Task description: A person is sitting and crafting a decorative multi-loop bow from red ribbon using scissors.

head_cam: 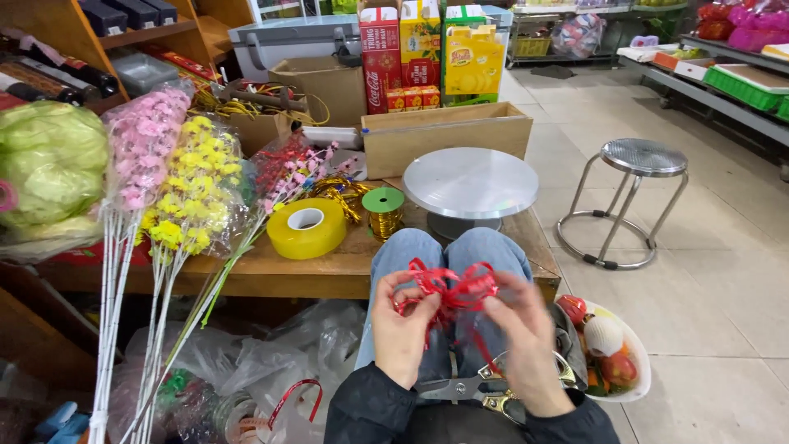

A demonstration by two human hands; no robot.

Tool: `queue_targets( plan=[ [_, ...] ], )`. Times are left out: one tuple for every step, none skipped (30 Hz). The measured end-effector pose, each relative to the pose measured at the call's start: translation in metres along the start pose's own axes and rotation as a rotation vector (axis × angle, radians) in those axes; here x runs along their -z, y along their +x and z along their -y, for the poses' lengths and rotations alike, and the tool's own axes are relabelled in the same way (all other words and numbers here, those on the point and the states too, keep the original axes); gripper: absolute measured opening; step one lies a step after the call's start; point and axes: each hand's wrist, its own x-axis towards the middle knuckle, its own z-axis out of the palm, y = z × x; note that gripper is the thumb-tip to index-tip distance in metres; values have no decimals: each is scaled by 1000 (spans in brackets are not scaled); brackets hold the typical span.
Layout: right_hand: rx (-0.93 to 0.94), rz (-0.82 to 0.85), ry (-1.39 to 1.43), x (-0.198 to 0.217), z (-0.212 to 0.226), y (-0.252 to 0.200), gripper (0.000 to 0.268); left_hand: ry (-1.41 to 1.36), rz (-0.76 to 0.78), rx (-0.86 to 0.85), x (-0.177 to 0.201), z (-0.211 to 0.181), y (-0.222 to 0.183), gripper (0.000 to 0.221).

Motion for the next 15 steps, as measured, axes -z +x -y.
queue_targets(
  plan=[
    [160, -32, -185, 5, 8, -1, 65, 148, 69, -94, 2, 1, 0, 44],
    [159, -28, -184, 6, 16, 3, 65, 149, 65, -95, 0, -10, -5, 44],
    [190, 70, -513, 10, 25, 7, 57, 317, 115, -119, -3, -19, -11, 44],
    [217, 170, -842, 15, 33, 10, 50, 486, 166, -144, -7, -29, -17, 45],
    [217, 164, -844, 17, 22, 14, 50, 485, 171, -143, -8, -29, -18, 45],
    [185, 187, -670, 20, 10, 18, 21, 472, 194, -115, -10, -29, -20, 43],
    [154, 211, -494, 21, -2, 22, 12, 460, 216, -89, -10, -30, -21, 41],
    [155, 207, -493, 17, -1, 22, 12, 461, 220, -90, -10, -27, -17, 41],
    [9, 114, -290, 13, -2, 20, 9, 342, 207, -30, -8, -25, -15, 44],
    [-135, 21, -86, 9, -3, 19, 21, 224, 193, 29, -5, -23, -13, 47],
    [-135, 18, -82, 8, -4, 17, 21, 228, 196, 29, -3, -17, -12, 47],
    [-153, 46, -61, 8, -5, 16, 25, 170, 184, 23, -1, -12, -10, 42],
    [-171, 73, -45, 9, -5, 15, 29, 108, 173, 18, 0, -6, -9, 37],
    [-171, 70, -44, 7, 4, 14, 29, 109, 175, 20, -1, -7, -8, 37],
    [-256, 123, -23, 4, 12, 12, 34, 132, 210, -17, 0, -8, -8, 36]
  ],
)
